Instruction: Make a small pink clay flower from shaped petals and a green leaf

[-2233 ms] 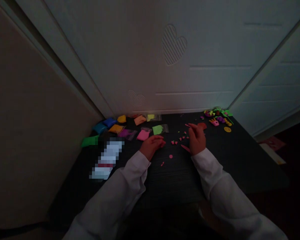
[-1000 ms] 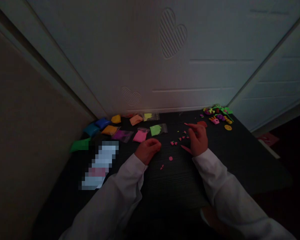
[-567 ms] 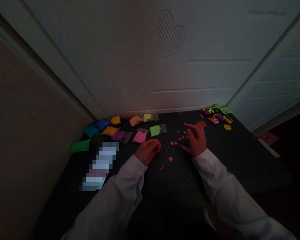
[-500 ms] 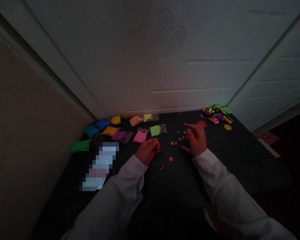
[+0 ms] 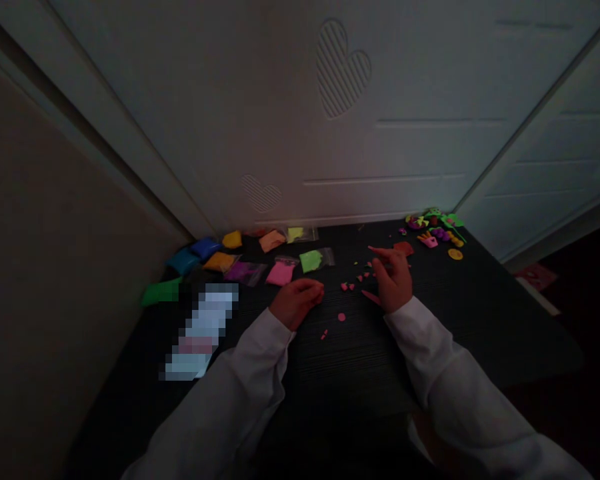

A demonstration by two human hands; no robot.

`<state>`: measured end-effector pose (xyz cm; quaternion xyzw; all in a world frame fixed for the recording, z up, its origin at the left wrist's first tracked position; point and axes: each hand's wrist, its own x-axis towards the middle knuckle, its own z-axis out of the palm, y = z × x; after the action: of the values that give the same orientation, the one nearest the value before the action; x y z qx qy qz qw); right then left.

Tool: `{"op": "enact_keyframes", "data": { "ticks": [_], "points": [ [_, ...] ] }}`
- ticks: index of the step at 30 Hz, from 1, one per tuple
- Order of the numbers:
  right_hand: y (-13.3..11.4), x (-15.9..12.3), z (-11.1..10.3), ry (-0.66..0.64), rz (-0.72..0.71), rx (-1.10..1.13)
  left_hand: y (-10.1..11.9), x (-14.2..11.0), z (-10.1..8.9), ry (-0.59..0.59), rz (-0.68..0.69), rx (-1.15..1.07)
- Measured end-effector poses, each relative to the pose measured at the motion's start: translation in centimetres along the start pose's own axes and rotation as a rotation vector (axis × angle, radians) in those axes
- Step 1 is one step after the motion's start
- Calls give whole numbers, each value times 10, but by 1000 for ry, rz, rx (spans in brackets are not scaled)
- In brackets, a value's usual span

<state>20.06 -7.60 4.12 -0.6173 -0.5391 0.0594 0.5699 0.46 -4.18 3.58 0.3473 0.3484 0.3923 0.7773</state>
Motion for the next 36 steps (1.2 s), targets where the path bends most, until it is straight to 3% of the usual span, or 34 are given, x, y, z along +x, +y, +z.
{"op": "enact_keyframes", "data": {
  "ticks": [17, 36],
  "points": [
    [0, 0, 0, -18, -9, 0, -2, 2, -4, -84, 60, 20],
    [0, -1, 1, -26, -9, 16, -2, 2, 0, -19, 63, 9]
  ]
}}
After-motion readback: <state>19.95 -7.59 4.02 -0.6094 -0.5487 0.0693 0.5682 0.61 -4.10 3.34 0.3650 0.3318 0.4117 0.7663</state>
